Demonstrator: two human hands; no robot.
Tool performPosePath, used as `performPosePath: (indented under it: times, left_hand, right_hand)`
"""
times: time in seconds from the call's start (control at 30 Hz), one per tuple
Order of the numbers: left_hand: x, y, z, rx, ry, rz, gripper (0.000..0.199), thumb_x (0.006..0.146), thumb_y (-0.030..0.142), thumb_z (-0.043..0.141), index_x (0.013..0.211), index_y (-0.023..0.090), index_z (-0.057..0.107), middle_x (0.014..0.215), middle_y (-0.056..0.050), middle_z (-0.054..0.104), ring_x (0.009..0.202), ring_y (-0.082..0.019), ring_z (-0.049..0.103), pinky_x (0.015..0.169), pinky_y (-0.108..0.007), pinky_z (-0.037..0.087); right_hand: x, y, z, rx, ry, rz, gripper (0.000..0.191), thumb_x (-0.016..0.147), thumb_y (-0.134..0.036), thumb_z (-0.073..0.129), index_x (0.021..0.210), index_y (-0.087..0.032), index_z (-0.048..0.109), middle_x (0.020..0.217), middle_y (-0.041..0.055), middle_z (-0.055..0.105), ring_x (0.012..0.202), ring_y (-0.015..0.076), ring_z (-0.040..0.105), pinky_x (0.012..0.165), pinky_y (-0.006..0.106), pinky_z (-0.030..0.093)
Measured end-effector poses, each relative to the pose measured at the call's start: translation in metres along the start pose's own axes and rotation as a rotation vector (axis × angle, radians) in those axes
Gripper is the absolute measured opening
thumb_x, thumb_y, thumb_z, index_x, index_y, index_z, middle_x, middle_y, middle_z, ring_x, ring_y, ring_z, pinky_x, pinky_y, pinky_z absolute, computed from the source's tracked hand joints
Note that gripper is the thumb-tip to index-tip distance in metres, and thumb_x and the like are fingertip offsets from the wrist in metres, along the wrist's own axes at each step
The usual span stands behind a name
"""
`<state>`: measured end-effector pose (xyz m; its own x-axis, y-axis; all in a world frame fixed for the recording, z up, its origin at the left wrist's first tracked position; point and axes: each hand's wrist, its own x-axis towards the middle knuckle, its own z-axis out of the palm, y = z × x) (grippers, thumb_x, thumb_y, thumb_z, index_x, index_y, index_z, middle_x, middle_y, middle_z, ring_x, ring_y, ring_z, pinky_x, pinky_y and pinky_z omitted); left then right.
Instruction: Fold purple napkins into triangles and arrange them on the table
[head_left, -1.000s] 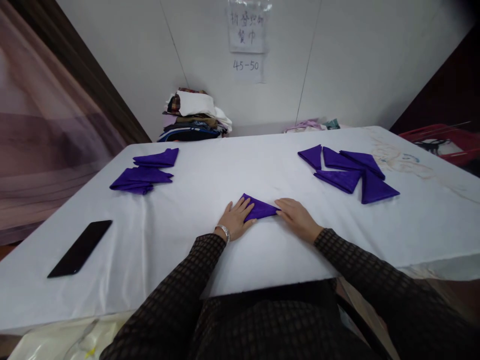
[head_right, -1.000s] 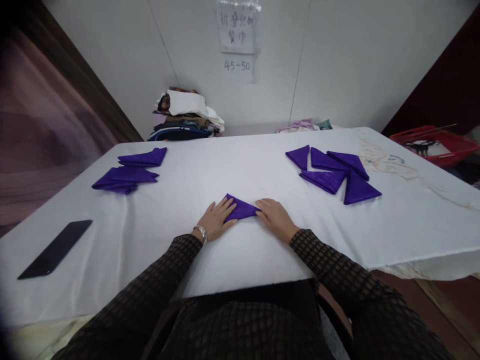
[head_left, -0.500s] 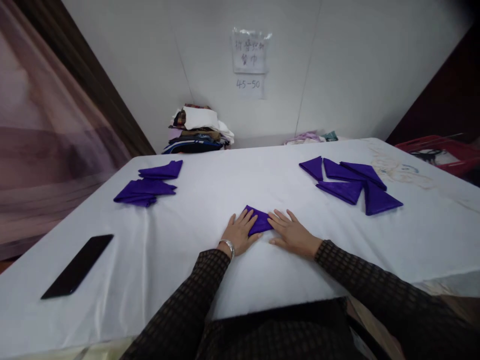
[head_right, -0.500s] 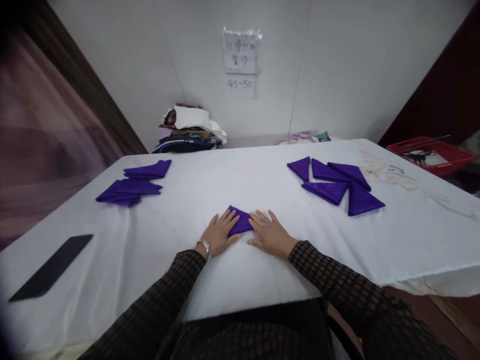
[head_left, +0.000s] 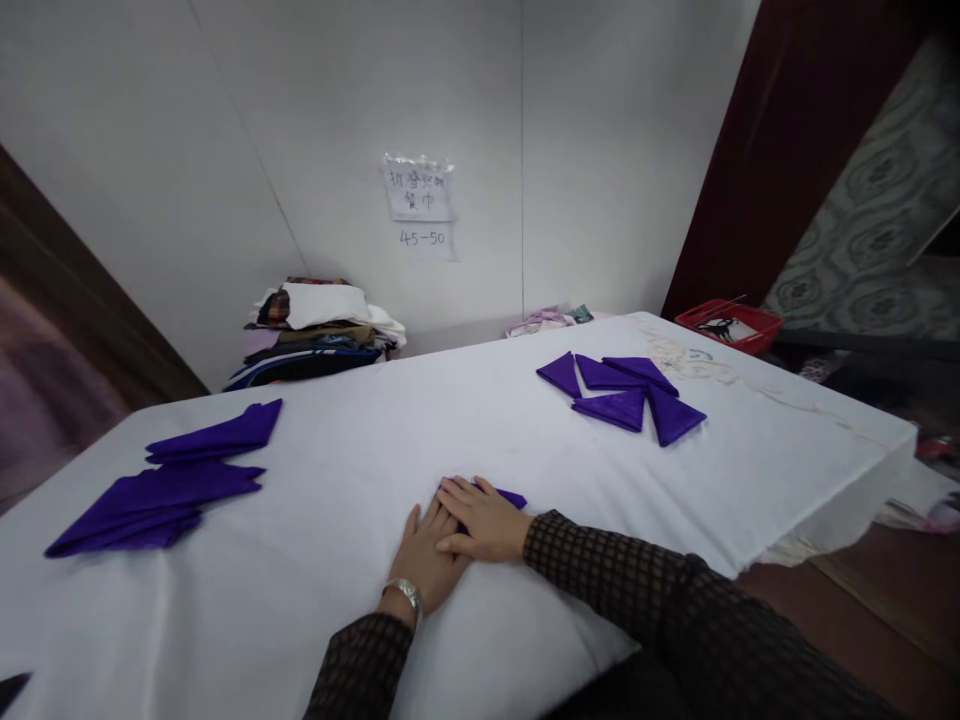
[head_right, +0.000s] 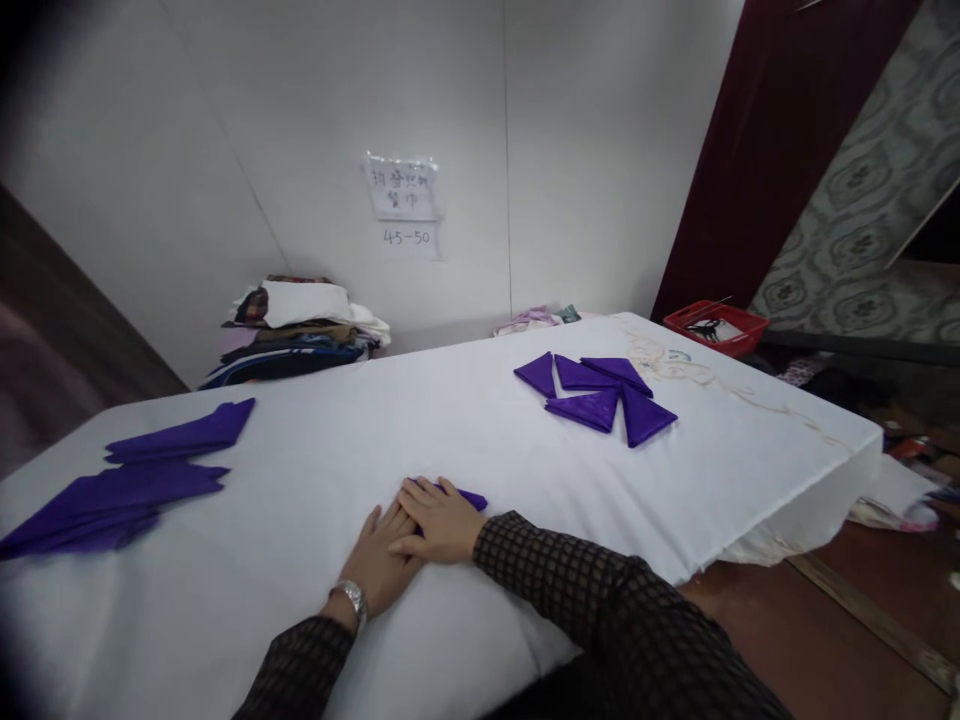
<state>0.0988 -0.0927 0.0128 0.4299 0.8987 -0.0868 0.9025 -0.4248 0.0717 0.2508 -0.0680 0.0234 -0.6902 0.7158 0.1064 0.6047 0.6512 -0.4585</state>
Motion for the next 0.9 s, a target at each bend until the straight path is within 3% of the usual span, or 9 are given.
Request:
performPosePath:
  times: [0.47, 0.7, 0.9]
  left_hand:
    - [0.001, -0.01, 0.013, -0.039, 0.11, 0.039, 0.069, 0.086, 0.056, 0.032, 0.142, 0.017, 0.025, 0.148, -0.009, 0.028, 0.138, -0.025, 0.017, 0.109, -0.052, 0.017]
    - [-0.006, -0.02, 0.022, -0.04, 0.13, -0.04, 0.075, 0.084, 0.062, 0.031, 0.142, 0.014, 0.027, 0.148, -0.01, 0.026, 0.138, -0.029, 0.018, 0.108, -0.055, 0.016]
    - [-0.029, -0.034, 0.026, -0.02, 0.105, -0.135, 0.072, 0.085, 0.057, 0.033, 0.142, 0.014, 0.025, 0.148, -0.01, 0.025, 0.137, -0.027, 0.021, 0.109, -0.055, 0.014]
  right_hand:
    - [-0.028, 0.019, -0.007, -0.086, 0.018, 0.079, 0.078, 0.085, -0.065, 0.034, 0.144, -0.015, 0.023, 0.149, 0.0124, 0.023, 0.136, 0.0283, 0.019, 0.109, 0.052, 0.012]
    - [-0.028, 0.016, -0.01, -0.058, 0.03, 0.077, 0.076, 0.086, -0.065, 0.035, 0.144, -0.017, 0.025, 0.148, 0.0123, 0.025, 0.136, 0.0279, 0.02, 0.109, 0.051, 0.01]
    - [-0.03, 0.015, -0.013, -0.078, 0.002, 0.073, 0.076, 0.086, -0.064, 0.034, 0.145, -0.017, 0.021, 0.149, 0.0121, 0.023, 0.136, 0.0269, 0.019, 0.11, 0.05, 0.009]
